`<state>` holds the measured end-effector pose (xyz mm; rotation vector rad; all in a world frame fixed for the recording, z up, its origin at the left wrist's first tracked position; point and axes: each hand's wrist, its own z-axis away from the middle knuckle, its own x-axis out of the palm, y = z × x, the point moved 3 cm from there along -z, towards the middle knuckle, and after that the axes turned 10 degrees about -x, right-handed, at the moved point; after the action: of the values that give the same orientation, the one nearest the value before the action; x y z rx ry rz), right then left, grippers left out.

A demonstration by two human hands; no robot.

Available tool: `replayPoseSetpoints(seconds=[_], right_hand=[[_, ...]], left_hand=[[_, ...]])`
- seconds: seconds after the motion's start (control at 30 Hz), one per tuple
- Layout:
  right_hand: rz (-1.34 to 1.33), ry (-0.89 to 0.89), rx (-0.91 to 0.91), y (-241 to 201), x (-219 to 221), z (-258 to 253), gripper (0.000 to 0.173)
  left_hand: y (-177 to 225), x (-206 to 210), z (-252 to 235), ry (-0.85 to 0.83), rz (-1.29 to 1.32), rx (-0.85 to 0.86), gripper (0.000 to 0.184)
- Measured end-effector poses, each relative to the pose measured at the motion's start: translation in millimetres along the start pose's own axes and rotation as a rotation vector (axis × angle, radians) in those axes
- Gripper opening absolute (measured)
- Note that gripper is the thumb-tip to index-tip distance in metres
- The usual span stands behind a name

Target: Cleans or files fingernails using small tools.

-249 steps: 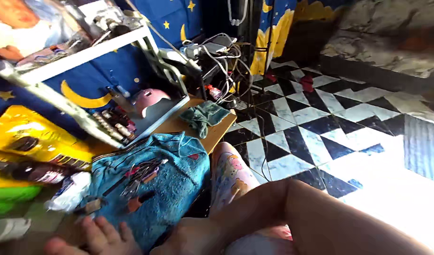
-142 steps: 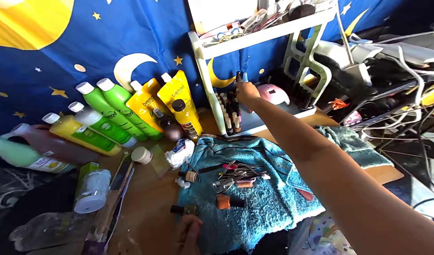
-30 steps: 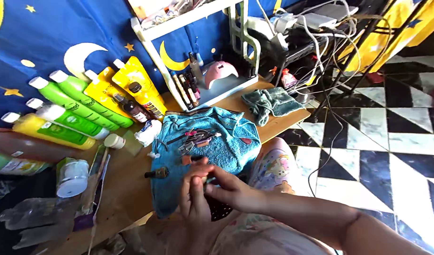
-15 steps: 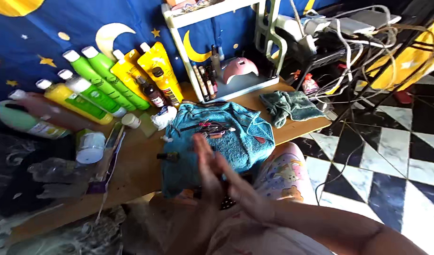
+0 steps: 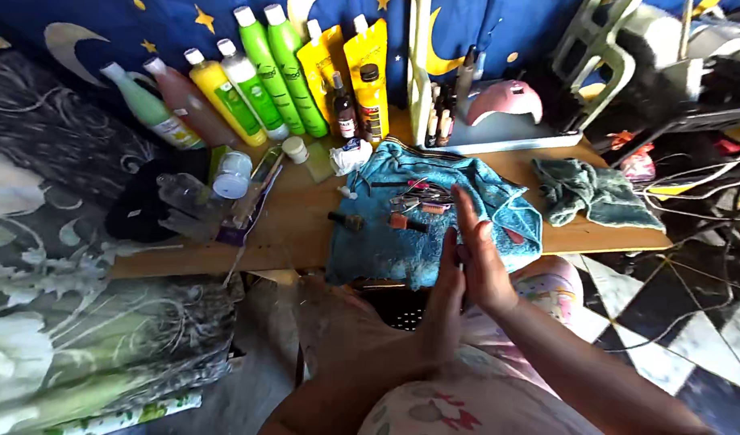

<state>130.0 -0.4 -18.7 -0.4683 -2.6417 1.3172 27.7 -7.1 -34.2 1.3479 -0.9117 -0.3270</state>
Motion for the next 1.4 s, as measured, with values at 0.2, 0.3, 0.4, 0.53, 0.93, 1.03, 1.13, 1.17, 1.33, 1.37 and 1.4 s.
replayPoseSetpoints(seconds=[0.2, 0.3, 0.4, 0.53, 0.93, 1.03, 1.13, 1.17, 1.33, 1.37, 1.4], right_hand=[[0.365, -0.305, -0.31, -5.9, 46.6, 46.2, 0.078], [0.526, -0.185, -0.337, 3.9, 33.5, 24.5, 0.077], [0.437, -0.147, -0.21, -0.1, 7.7, -8.1, 0.077], [0.167, 0.032, -0.05, -13.1, -17.3, -14.5, 0.062], [-0.051, 0.001, -0.145, -3.5, -17.9, 13.7, 0.024], [-0.153, 0.094, -0.048, -0.9, -19.8, 13.2, 0.021], [-0.238, 0.159, 0.052, 0.3, -19.6, 12.1, 0.017], [-0.242, 0.159, 0.071, 0.5, -19.1, 11.6, 0.015], [-0.165, 0.144, 0.15, 4.7, -21.3, 6.1, 0.01], [-0.156, 0.14, 0.172, 5.9, -22.8, 4.1, 0.01], [-0.146, 0.133, 0.182, 7.0, -25.6, 0.8, 0.01]], left_hand=[[27.7, -53.1, -37.7, 0.137, 0.178, 0.026, 0.069], [19.4, -35.7, -20.8, 0.134, 0.179, 0.017, 0.044], [28.4, -17.5, -10.6, -0.019, 0.249, -0.08, 0.027], [26.8, -38.8, -17.3, 0.056, 0.506, -0.069, 0.034], [20.6, -39.9, -24.5, 0.037, 0.544, -0.082, 0.033], [19.3, -43.4, -25.8, 0.131, 0.428, -0.099, 0.028], [16.2, -46.8, -27.0, 0.217, 0.28, -0.166, 0.017], [14.4, -46.6, -27.4, 0.22, 0.258, -0.207, 0.018], [6.8, -42.4, -29.2, 0.161, 0.22, -0.305, 0.039], [7.1, -44.2, -30.0, 0.152, 0.156, -0.282, 0.042], [8.0, -48.4, -31.5, 0.146, 0.047, -0.24, 0.045]])
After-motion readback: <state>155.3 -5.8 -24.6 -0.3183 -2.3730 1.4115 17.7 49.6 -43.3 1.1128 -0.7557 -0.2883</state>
